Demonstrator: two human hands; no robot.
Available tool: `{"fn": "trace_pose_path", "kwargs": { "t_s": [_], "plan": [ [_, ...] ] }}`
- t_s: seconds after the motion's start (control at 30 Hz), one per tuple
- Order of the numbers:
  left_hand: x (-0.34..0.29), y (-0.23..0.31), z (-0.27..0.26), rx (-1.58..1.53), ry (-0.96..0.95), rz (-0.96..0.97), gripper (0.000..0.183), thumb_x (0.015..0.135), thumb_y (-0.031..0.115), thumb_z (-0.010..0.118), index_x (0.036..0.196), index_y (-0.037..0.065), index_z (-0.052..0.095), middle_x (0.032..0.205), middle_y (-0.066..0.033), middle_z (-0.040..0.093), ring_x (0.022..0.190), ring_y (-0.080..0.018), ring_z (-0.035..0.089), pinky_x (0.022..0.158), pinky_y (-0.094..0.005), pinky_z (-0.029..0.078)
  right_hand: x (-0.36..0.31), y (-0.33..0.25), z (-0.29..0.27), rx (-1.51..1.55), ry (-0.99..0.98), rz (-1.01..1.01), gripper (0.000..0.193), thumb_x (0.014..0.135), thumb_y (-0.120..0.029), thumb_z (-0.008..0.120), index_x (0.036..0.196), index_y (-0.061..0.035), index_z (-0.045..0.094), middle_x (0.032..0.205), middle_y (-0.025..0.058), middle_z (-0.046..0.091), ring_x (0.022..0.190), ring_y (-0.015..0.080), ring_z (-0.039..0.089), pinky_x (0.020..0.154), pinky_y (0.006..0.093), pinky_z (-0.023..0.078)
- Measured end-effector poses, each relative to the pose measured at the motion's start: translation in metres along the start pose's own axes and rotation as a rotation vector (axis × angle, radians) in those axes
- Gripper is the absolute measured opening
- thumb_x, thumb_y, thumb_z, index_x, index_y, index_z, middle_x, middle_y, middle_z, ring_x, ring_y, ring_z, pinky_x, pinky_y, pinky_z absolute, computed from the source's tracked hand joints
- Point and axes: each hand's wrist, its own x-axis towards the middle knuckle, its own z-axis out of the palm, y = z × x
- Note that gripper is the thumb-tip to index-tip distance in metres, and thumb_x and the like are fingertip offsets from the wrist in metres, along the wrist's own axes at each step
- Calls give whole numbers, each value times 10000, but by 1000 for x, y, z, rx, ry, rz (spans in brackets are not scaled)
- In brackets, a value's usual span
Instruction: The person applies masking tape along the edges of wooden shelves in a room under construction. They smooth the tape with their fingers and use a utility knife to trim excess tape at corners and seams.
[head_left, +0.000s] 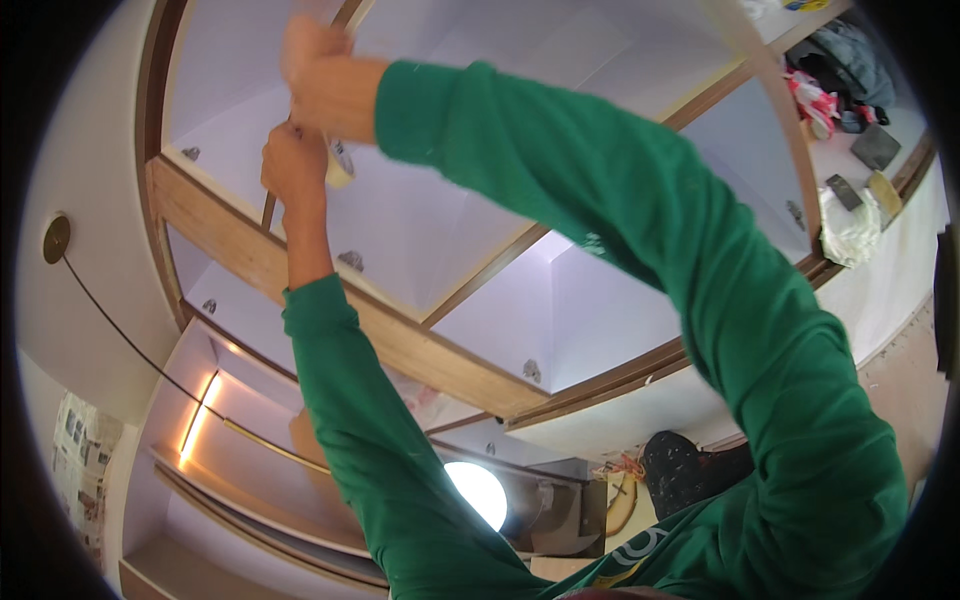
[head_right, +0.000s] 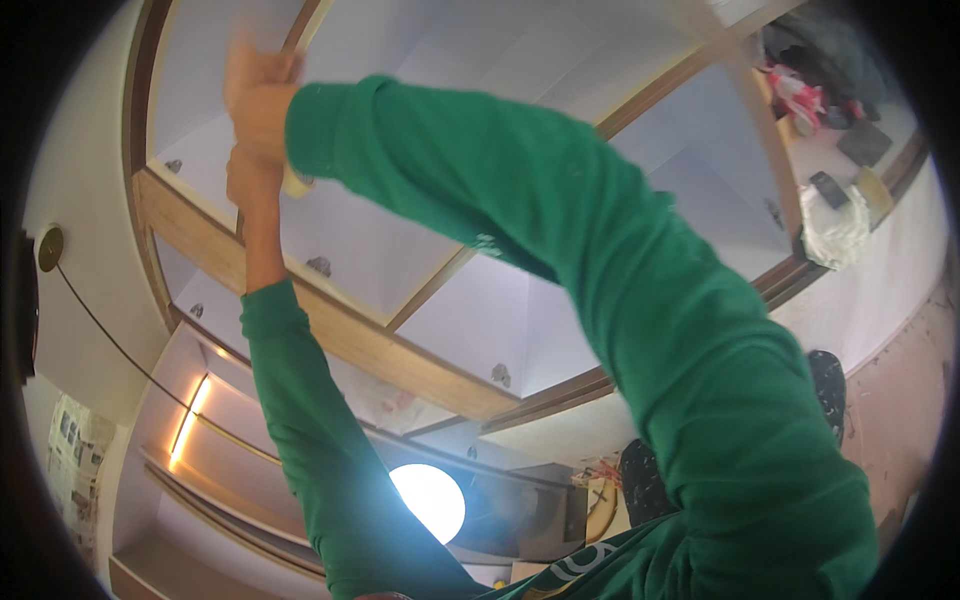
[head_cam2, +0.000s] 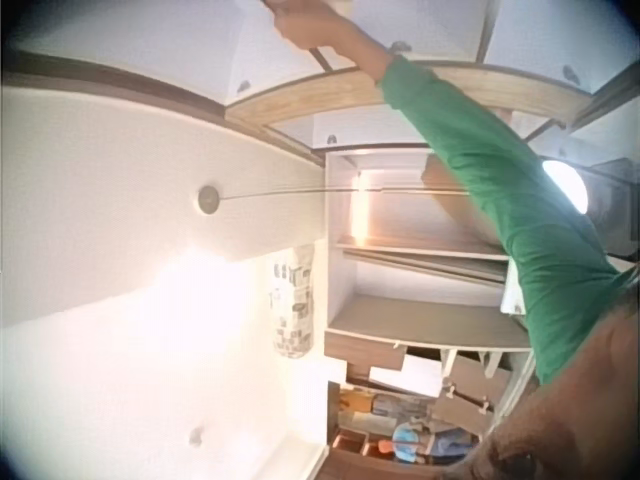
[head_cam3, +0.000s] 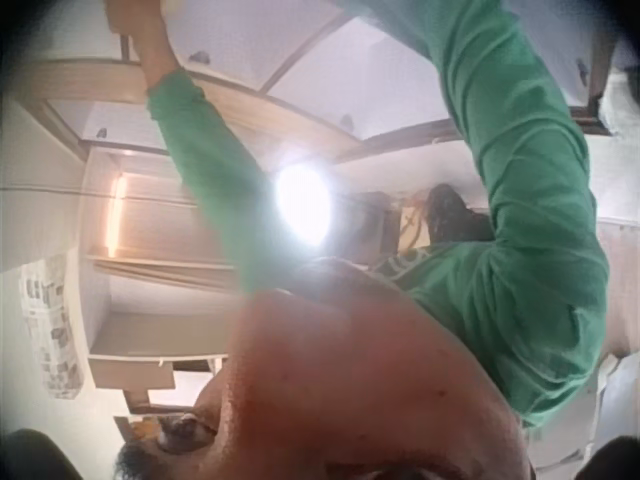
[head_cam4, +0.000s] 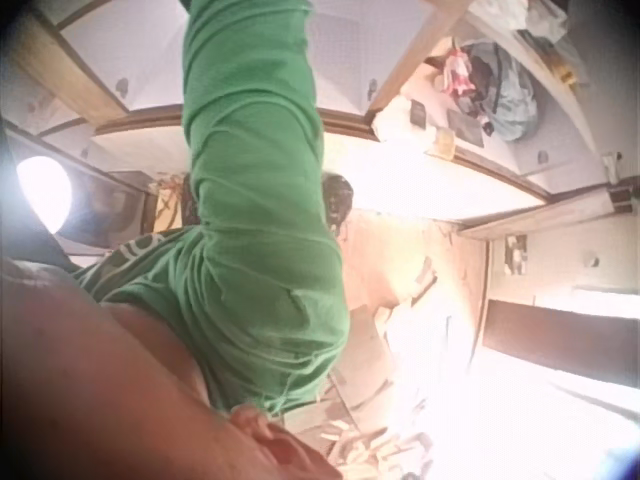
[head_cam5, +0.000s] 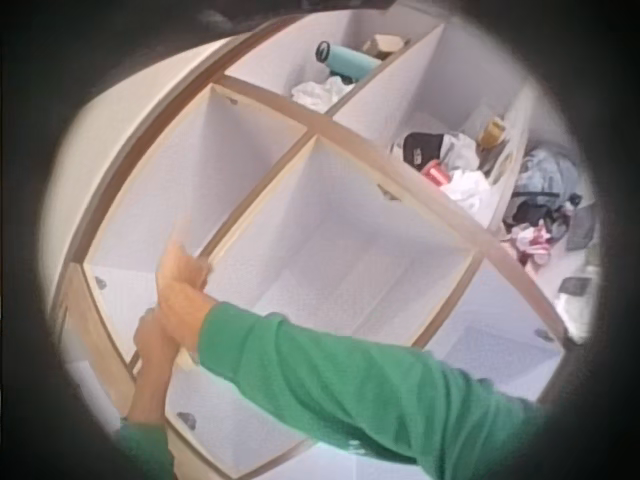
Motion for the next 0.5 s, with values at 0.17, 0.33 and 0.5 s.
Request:
{"fn": "trace_pose_path", "kwargs": {
  "t_s": [0.17, 0.33, 0.5],
  "plan": [
    [8, -20, 24, -46, 10, 27, 411, 949, 430, 638, 992, 46, 776, 913, -213, 767, 896, -435, 725, 816, -538, 551, -5, 14, -14, 21, -262, -60, 271, 898, -264, 619, 1068, -87, 737, 1012, 154, 710, 963, 348, 613, 920, 531, 458],
    [-6, 3, -11, -93, -123, -92, 419, 1013, 440, 585, 984, 74, 786, 893, -159, 776, 887, -402, 732, 787, -508, 554, 49, -34, -61, 232, -315, -52, 354, 882, -278, 614, 1143, -47, 669, 1082, 171, 670, 999, 330, 589, 951, 514, 443],
    [-3, 6, -12, -97, -80, -88, 412, 1034, 432, 564, 994, 94, 797, 881, -141, 779, 876, -383, 738, 773, -484, 554, 78, -63, -97, 270, -221, -186, 456, 865, -293, 610, 1219, -6, 601, 1152, 188, 629, 1036, 311, 565, 982, 497, 429]
  ]
}}
